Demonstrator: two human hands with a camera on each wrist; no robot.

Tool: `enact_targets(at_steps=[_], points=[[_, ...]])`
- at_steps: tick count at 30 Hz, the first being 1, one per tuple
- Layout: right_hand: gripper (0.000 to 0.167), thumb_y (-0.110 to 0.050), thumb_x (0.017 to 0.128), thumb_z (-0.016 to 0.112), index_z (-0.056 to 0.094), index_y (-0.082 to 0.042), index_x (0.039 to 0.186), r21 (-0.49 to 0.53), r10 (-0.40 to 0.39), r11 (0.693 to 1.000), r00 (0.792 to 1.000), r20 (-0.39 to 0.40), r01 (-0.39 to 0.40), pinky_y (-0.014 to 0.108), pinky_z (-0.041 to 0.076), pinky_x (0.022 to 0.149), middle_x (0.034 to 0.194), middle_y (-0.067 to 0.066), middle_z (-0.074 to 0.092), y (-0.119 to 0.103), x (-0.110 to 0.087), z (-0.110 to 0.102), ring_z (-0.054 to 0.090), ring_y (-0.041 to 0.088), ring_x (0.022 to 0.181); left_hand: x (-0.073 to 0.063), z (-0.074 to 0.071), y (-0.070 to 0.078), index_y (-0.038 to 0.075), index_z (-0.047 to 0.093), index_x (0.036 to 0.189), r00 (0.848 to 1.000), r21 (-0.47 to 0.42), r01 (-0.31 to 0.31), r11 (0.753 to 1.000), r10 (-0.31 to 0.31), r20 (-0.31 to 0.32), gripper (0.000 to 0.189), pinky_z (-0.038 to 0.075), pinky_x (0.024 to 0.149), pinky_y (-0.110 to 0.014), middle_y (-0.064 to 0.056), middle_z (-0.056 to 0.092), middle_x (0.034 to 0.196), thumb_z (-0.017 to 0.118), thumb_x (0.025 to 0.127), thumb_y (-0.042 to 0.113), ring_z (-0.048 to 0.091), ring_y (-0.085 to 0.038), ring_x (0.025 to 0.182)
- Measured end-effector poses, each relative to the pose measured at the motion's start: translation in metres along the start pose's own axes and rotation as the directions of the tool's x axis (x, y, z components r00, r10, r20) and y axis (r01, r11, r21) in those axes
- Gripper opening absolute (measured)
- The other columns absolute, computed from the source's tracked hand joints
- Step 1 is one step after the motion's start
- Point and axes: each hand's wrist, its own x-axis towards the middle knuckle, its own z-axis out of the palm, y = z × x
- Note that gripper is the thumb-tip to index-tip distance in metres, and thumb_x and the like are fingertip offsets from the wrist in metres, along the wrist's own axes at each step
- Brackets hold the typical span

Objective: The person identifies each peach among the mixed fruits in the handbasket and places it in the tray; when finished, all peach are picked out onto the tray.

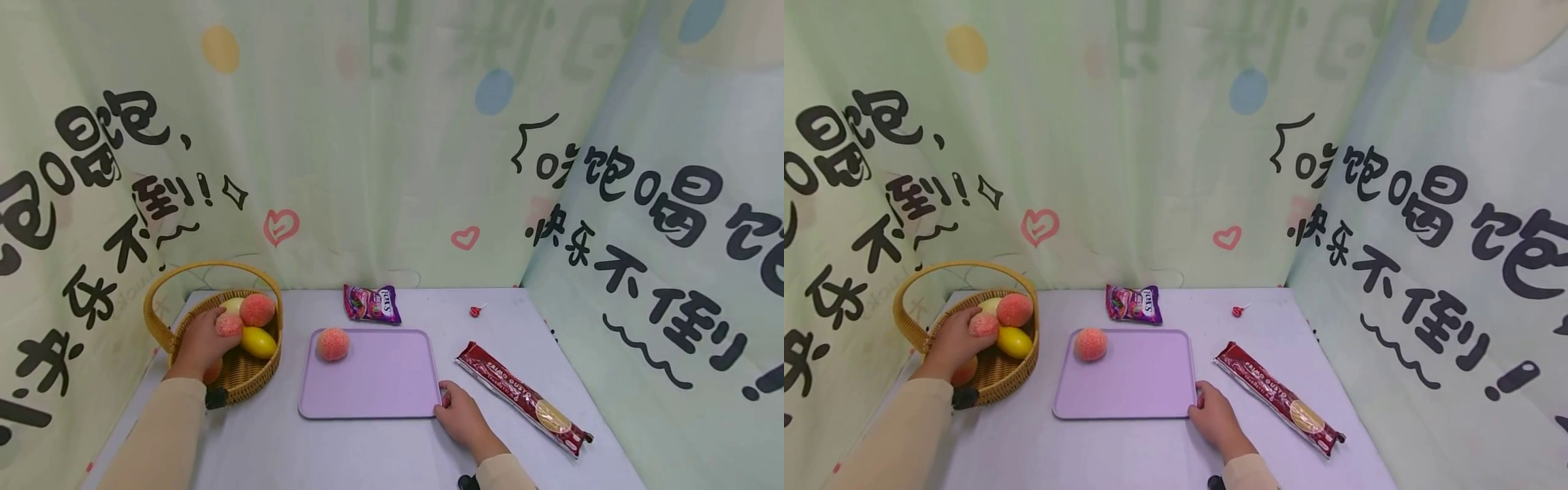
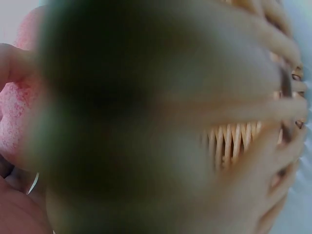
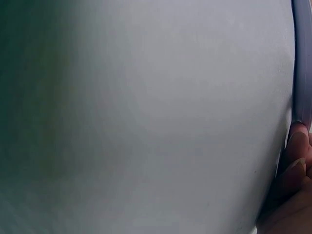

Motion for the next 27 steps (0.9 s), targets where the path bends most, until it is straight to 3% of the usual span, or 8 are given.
enact_targets(at_steps=[15, 27], points=[[0.052, -0.009, 0.088, 0.069, 0.056, 0.005, 0.137, -0.009, 0.0, 1.0, 1.0, 0.0, 0.0, 0.029, 0.042, 0.064, 0.082, 0.002, 0.055, -0.001, 0.0, -0.001, 0.049, 0.016, 0.074, -0.005, -0.001, 0.0, -0.005, 0.028, 0.157, 1.0, -0.075, 0.017, 0.997, -0.019, -0.02, 0.087, 0.034, 0.115, -0.067, -0.033, 0.033, 0.156, 0.074, 0.091, 0.026, 0.039, -0.049, 0.135], [0.054, -0.008, 0.087, 0.069, 0.055, 0.006, 0.138, -0.007, -0.007, 1.0, 1.0, 0.005, 0.007, 0.03, 0.043, 0.064, 0.081, 0.002, 0.054, 0.001, 0.001, -0.001, 0.049, 0.016, 0.073, -0.011, -0.006, 0.005, -0.003, 0.029, 0.158, 0.999, -0.074, 0.018, 0.997, -0.021, -0.041, 0.087, 0.034, 0.114, -0.069, -0.033, 0.03, 0.157, 0.075, 0.092, 0.029, 0.035, -0.052, 0.139]])
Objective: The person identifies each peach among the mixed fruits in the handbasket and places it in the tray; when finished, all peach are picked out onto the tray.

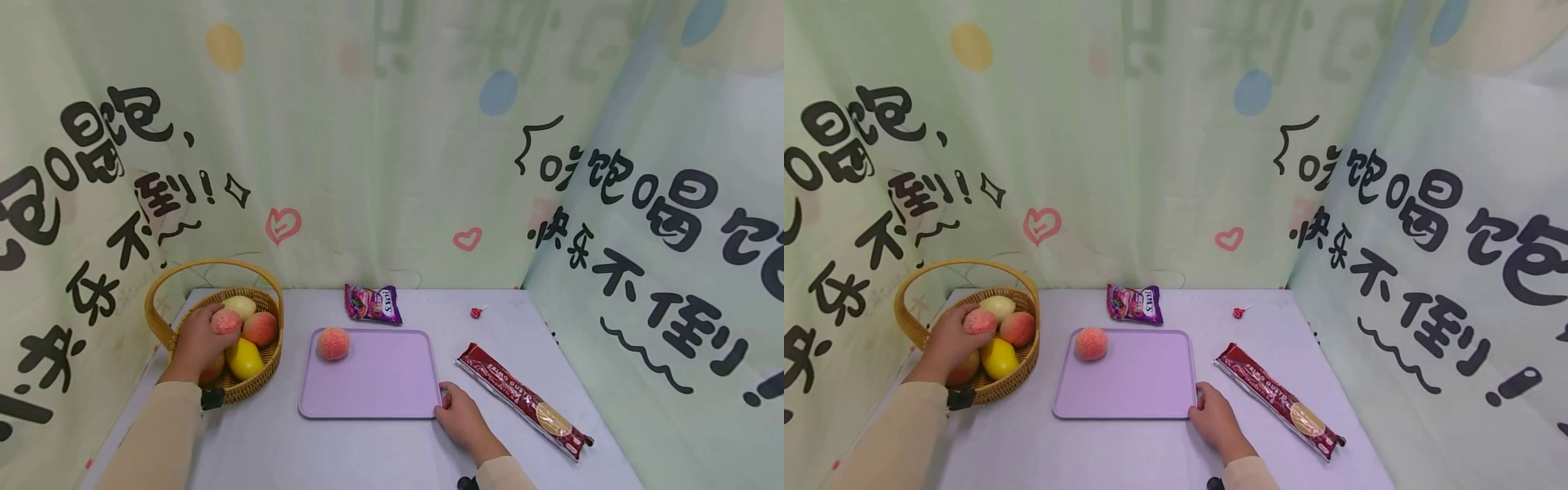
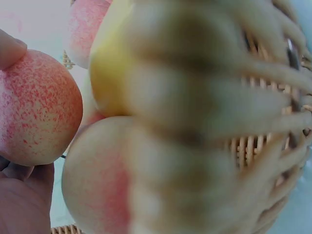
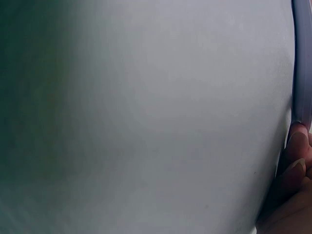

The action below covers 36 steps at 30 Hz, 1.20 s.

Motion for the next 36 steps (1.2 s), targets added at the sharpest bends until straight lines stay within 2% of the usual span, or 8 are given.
enact_targets(at_steps=[6, 13, 19, 29, 36], points=[[0.054, -0.009, 0.087, 0.069, 0.055, 0.005, 0.138, 0.006, 0.014, 1.0, 1.0, 0.005, -0.014, 0.03, 0.042, 0.064, 0.082, 0.002, 0.054, -0.001, 0.0, 0.001, 0.049, 0.016, 0.074, -0.003, -0.001, 0.006, 0.0, 0.028, 0.159, 1.0, -0.019, 0.006, 1.0, -0.006, -0.013, 0.088, 0.036, 0.113, -0.069, -0.032, 0.029, 0.159, 0.077, 0.091, 0.029, 0.036, -0.051, 0.138], [0.053, -0.009, 0.087, 0.069, 0.056, 0.005, 0.137, 0.007, 0.009, 1.0, 1.0, -0.002, -0.009, 0.028, 0.041, 0.063, 0.081, 0.002, 0.054, -0.001, -0.001, 0.0, 0.049, 0.016, 0.073, -0.004, -0.003, 0.008, 0.0, 0.031, 0.158, 0.998, -0.009, -0.045, 0.999, 0.044, -0.048, 0.086, 0.035, 0.113, -0.069, -0.031, 0.03, 0.159, 0.076, 0.091, 0.028, 0.037, -0.051, 0.137], [0.053, -0.009, 0.088, 0.069, 0.056, 0.004, 0.138, 0.005, 0.016, 1.0, 1.0, 0.003, -0.016, 0.029, 0.041, 0.064, 0.082, 0.002, 0.054, -0.002, -0.002, -0.001, 0.049, 0.016, 0.073, -0.006, -0.006, 0.015, 0.001, 0.032, 0.157, 0.996, -0.033, -0.065, 0.997, 0.063, -0.069, 0.086, 0.035, 0.114, -0.068, -0.03, 0.033, 0.157, 0.077, 0.09, 0.03, 0.038, -0.049, 0.137], [0.054, -0.009, 0.088, 0.069, 0.055, 0.004, 0.138, 0.001, 0.021, 1.0, 1.0, 0.005, -0.021, 0.029, 0.042, 0.065, 0.082, 0.002, 0.055, -0.004, -0.002, -0.001, 0.049, 0.016, 0.073, -0.008, -0.007, 0.027, 0.005, 0.034, 0.158, 0.994, -0.021, -0.088, 0.996, 0.086, -0.065, 0.087, 0.037, 0.112, -0.069, -0.027, 0.032, 0.159, 0.078, 0.089, 0.034, 0.038, -0.049, 0.138], [0.054, -0.01, 0.088, 0.069, 0.055, 0.004, 0.139, -0.006, 0.019, 1.0, 1.0, 0.007, -0.019, 0.03, 0.043, 0.065, 0.082, 0.002, 0.055, -0.005, -0.003, -0.002, 0.05, 0.016, 0.074, -0.015, -0.004, 0.034, 0.007, 0.037, 0.157, 0.993, -0.058, -0.099, 0.993, 0.095, -0.066, 0.089, 0.038, 0.112, -0.068, -0.025, 0.034, 0.159, 0.08, 0.088, 0.04, 0.04, -0.047, 0.136]])
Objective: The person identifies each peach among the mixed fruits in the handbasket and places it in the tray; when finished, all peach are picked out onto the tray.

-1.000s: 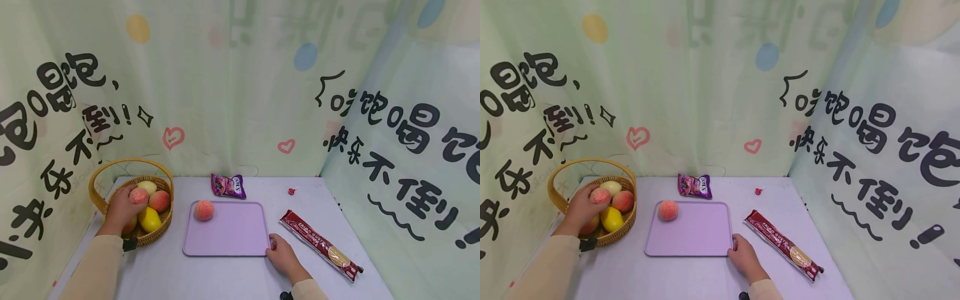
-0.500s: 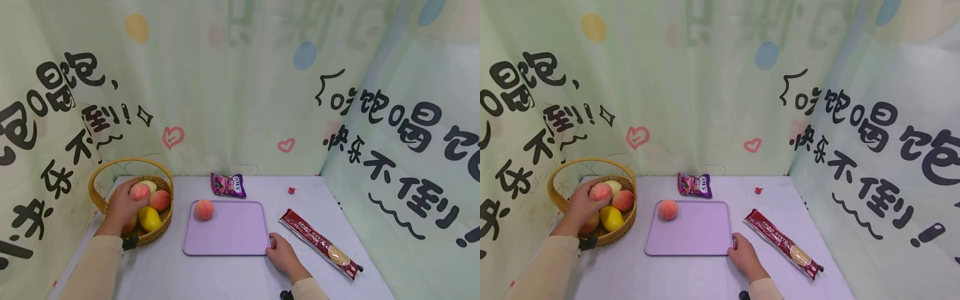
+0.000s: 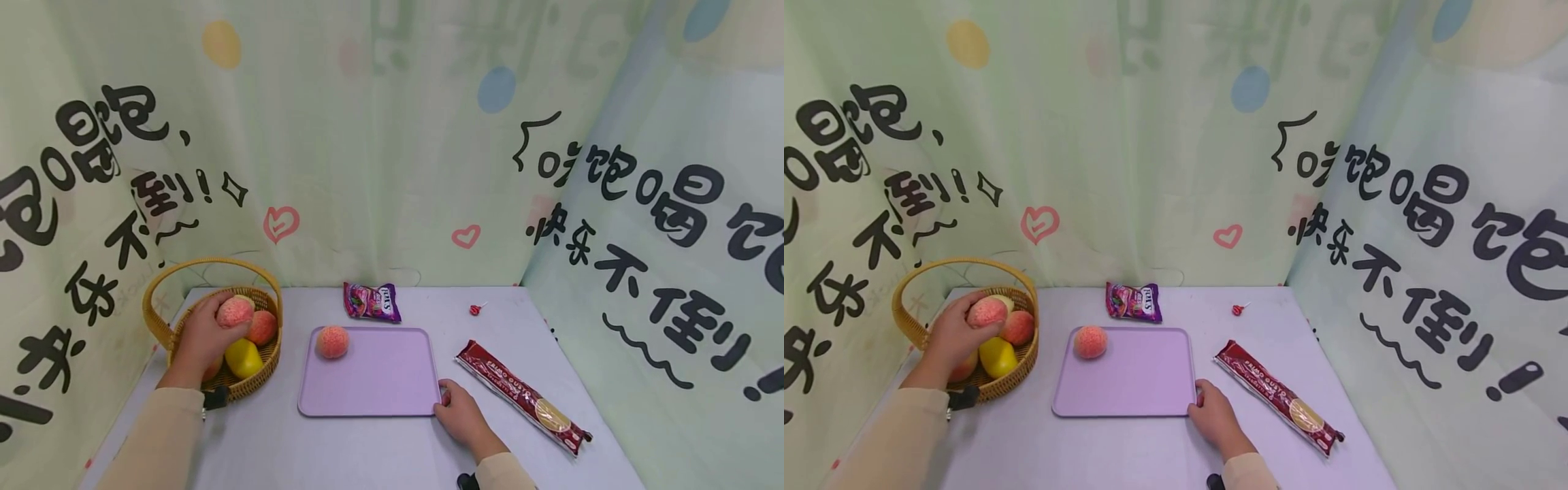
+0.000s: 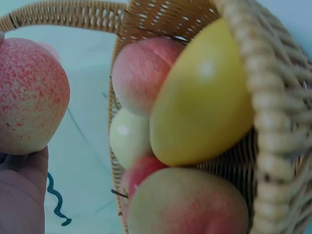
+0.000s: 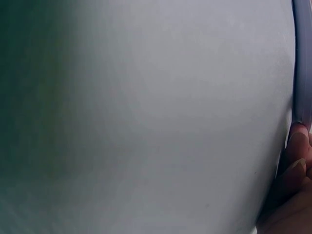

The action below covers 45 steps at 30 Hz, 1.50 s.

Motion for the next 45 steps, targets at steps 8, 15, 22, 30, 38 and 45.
enact_targets(at_steps=[8, 15, 22, 30, 38, 45], points=[[0.054, -0.011, 0.088, 0.069, 0.056, 0.004, 0.138, 0.003, -0.001, 1.0, 1.0, 0.001, 0.001, 0.029, 0.042, 0.065, 0.083, 0.002, 0.055, 0.001, 0.0, 0.0, 0.05, 0.016, 0.074, -0.009, 0.003, 0.014, 0.009, 0.04, 0.155, 0.999, -0.099, -0.038, 0.994, 0.037, -0.01, 0.084, 0.043, 0.109, -0.066, -0.022, 0.039, 0.156, 0.082, 0.088, 0.036, 0.045, -0.044, 0.132], [0.052, -0.01, 0.088, 0.069, 0.056, 0.004, 0.137, 0.015, 0.014, 1.0, 1.0, 0.003, -0.014, 0.031, 0.042, 0.063, 0.082, 0.003, 0.055, 0.003, 0.001, 0.002, 0.049, 0.017, 0.073, -0.015, 0.004, 0.035, 0.011, 0.044, 0.153, 0.997, -0.148, -0.081, 0.986, 0.078, -0.025, 0.079, 0.048, 0.106, -0.063, -0.02, 0.044, 0.153, 0.082, 0.088, 0.034, 0.048, -0.042, 0.13], [0.053, -0.01, 0.088, 0.069, 0.055, 0.004, 0.138, 0.015, 0.022, 1.0, 1.0, 0.01, -0.022, 0.031, 0.043, 0.064, 0.083, 0.003, 0.055, 0.003, 0.001, 0.001, 0.05, 0.017, 0.074, -0.016, 0.011, 0.06, 0.009, 0.045, 0.152, 0.99, -0.16, -0.137, 0.978, 0.133, -0.034, 0.078, 0.053, 0.1, -0.061, -0.022, 0.046, 0.149, 0.083, 0.087, 0.031, 0.051, -0.042, 0.126], [0.052, -0.01, 0.088, 0.068, 0.056, 0.003, 0.138, 0.012, 0.014, 1.0, 1.0, 0.003, -0.014, 0.031, 0.043, 0.064, 0.083, 0.003, 0.055, 0.002, 0.0, 0.001, 0.05, 0.017, 0.074, -0.016, 0.026, 0.079, 0.014, 0.045, 0.152, 0.988, -0.254, -0.149, 0.956, 0.152, -0.009, 0.077, 0.054, 0.1, -0.058, -0.017, 0.048, 0.149, 0.082, 0.088, 0.033, 0.052, -0.038, 0.127], [0.053, -0.011, 0.09, 0.068, 0.055, 0.002, 0.139, 0.009, 0.027, 1.0, 1.0, 0.01, -0.027, 0.032, 0.043, 0.064, 0.083, 0.003, 0.055, 0.0, 0.0, 0.0, 0.05, 0.018, 0.075, -0.014, 0.046, 0.096, 0.013, 0.046, 0.15, 0.979, -0.372, -0.173, 0.912, 0.2, 0.035, 0.073, 0.057, 0.1, -0.049, -0.014, 0.05, 0.146, 0.082, 0.088, 0.022, 0.054, -0.033, 0.128], [0.052, -0.011, 0.09, 0.068, 0.056, 0.001, 0.139, 0.01, 0.041, 0.999, 0.999, 0.013, -0.041, 0.032, 0.043, 0.064, 0.084, 0.003, 0.055, 0.001, 0.001, 0.001, 0.05, 0.018, 0.075, -0.011, 0.069, 0.104, 0.012, 0.05, 0.148, 0.969, -0.361, -0.217, 0.907, 0.245, 0.034, 0.072, 0.056, 0.102, -0.05, -0.014, 0.053, 0.146, 0.084, 0.085, 0.019, 0.057, -0.033, 0.126]])
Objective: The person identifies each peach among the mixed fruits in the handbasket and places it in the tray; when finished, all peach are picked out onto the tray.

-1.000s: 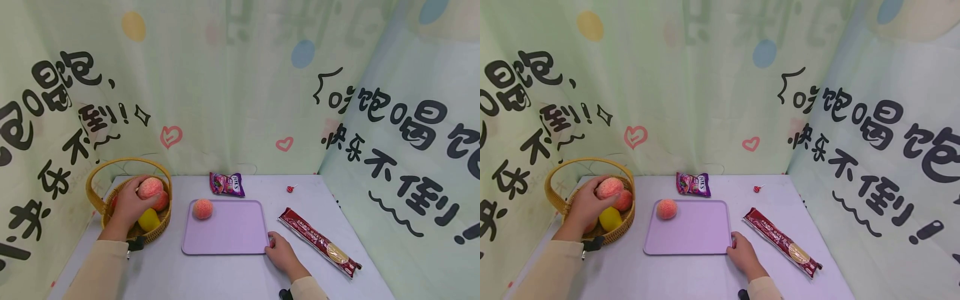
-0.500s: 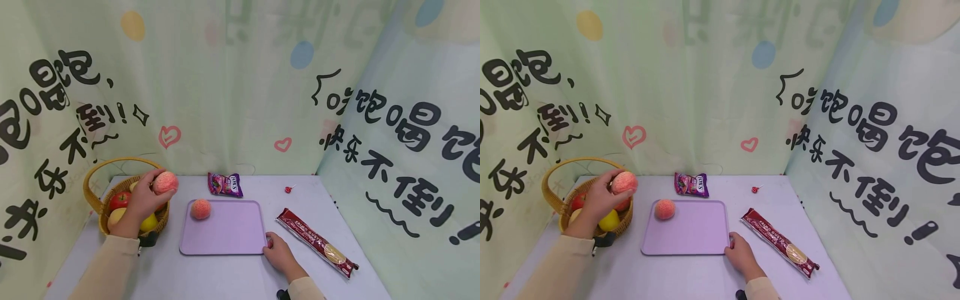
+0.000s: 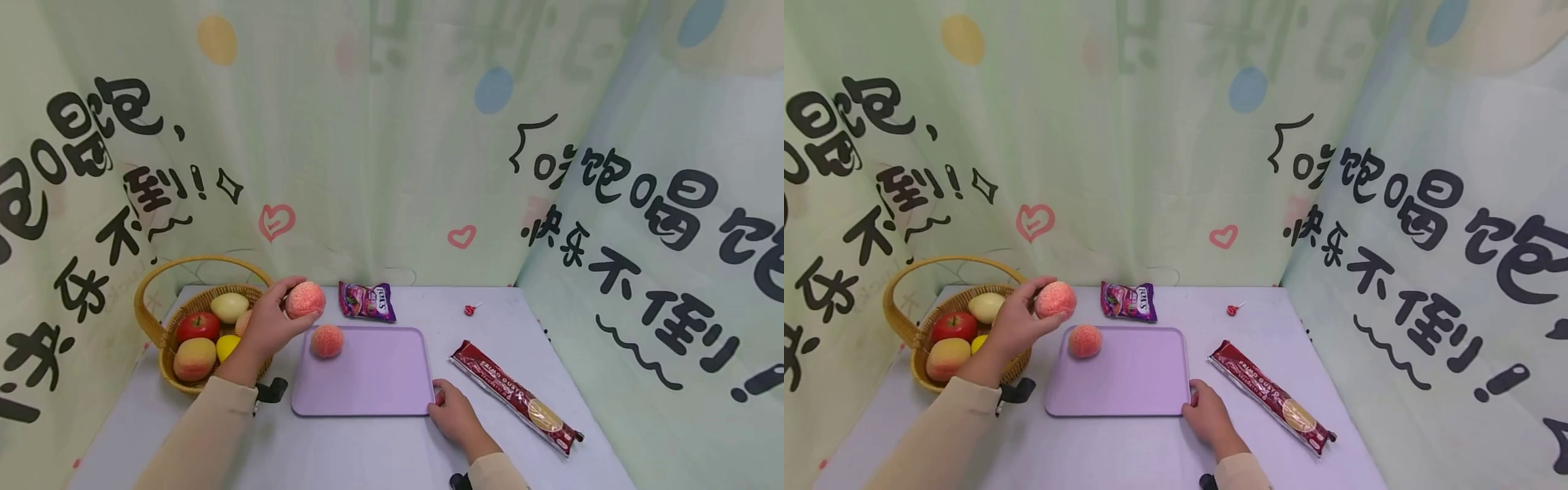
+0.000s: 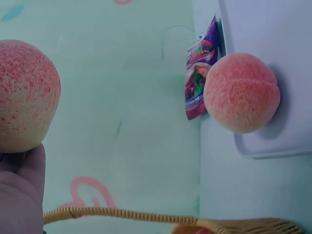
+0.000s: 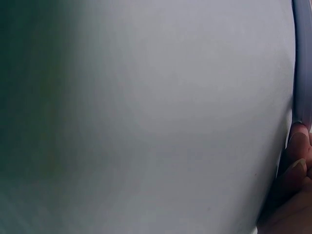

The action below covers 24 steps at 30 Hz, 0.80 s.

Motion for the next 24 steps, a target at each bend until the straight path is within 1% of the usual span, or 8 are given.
enact_targets(at_steps=[5, 9, 11, 17, 19, 24], points=[[0.052, -0.011, 0.09, 0.069, 0.056, 0.001, 0.139, 0.001, 0.005, 1.0, 1.0, -0.003, -0.005, 0.032, 0.043, 0.065, 0.085, 0.003, 0.055, -0.001, 0.0, 0.001, 0.05, 0.018, 0.076, 0.004, 0.015, -0.003, 0.012, 0.053, 0.145, 1.0, 0.021, -0.024, 0.999, 0.024, 0.001, 0.07, 0.055, 0.102, -0.05, -0.012, 0.053, 0.145, 0.085, 0.083, 0.017, 0.058, -0.032, 0.125], [0.052, -0.011, 0.089, 0.069, 0.056, 0.001, 0.139, -0.001, 0.006, 1.0, 1.0, -0.007, -0.006, 0.031, 0.043, 0.065, 0.084, 0.003, 0.055, -0.002, -0.001, 0.0, 0.05, 0.018, 0.076, 0.004, 0.027, -0.002, 0.014, 0.054, 0.144, 1.0, 0.045, -0.013, 0.999, 0.013, 0.009, 0.07, 0.056, 0.101, -0.049, -0.01, 0.054, 0.144, 0.086, 0.082, 0.018, 0.058, -0.032, 0.126], [0.052, -0.011, 0.089, 0.069, 0.056, 0.001, 0.138, -0.002, 0.001, 1.0, 1.0, -0.007, -0.001, 0.031, 0.043, 0.064, 0.084, 0.003, 0.055, -0.003, -0.001, -0.001, 0.05, 0.017, 0.075, 0.004, 0.032, -0.002, 0.014, 0.054, 0.144, 1.0, 0.057, -0.006, 0.998, 0.005, 0.015, 0.071, 0.056, 0.101, -0.049, -0.009, 0.054, 0.144, 0.086, 0.081, 0.019, 0.058, -0.032, 0.126], [0.051, -0.01, 0.089, 0.069, 0.057, 0.002, 0.137, -0.003, -0.017, 1.0, 1.0, -0.013, 0.017, 0.031, 0.043, 0.064, 0.083, 0.003, 0.055, -0.003, -0.001, -0.001, 0.05, 0.017, 0.075, 0.005, 0.049, -0.002, 0.01, 0.056, 0.141, 0.999, 0.035, -0.008, 0.999, 0.007, 0.031, 0.07, 0.054, 0.104, -0.05, -0.011, 0.056, 0.142, 0.087, 0.078, 0.013, 0.058, -0.033, 0.126], [0.051, -0.01, 0.089, 0.069, 0.057, 0.002, 0.137, -0.003, -0.016, 1.0, 1.0, -0.015, 0.016, 0.031, 0.043, 0.064, 0.083, 0.003, 0.055, -0.002, 0.0, -0.001, 0.05, 0.017, 0.074, 0.006, 0.055, -0.002, 0.011, 0.057, 0.14, 0.999, 0.03, -0.009, 0.999, 0.008, 0.037, 0.07, 0.054, 0.104, -0.049, -0.01, 0.057, 0.142, 0.088, 0.077, 0.012, 0.059, -0.031, 0.127], [0.051, -0.01, 0.089, 0.069, 0.057, 0.001, 0.137, -0.007, -0.011, 1.0, 1.0, -0.012, 0.011, 0.031, 0.043, 0.065, 0.083, 0.002, 0.055, -0.001, 0.0, 0.001, 0.05, 0.017, 0.074, 0.008, 0.071, -0.004, 0.011, 0.059, 0.139, 0.998, 0.059, -0.021, 0.998, 0.018, 0.056, 0.07, 0.054, 0.105, -0.048, -0.009, 0.058, 0.141, 0.09, 0.076, 0.014, 0.06, -0.029, 0.126]])
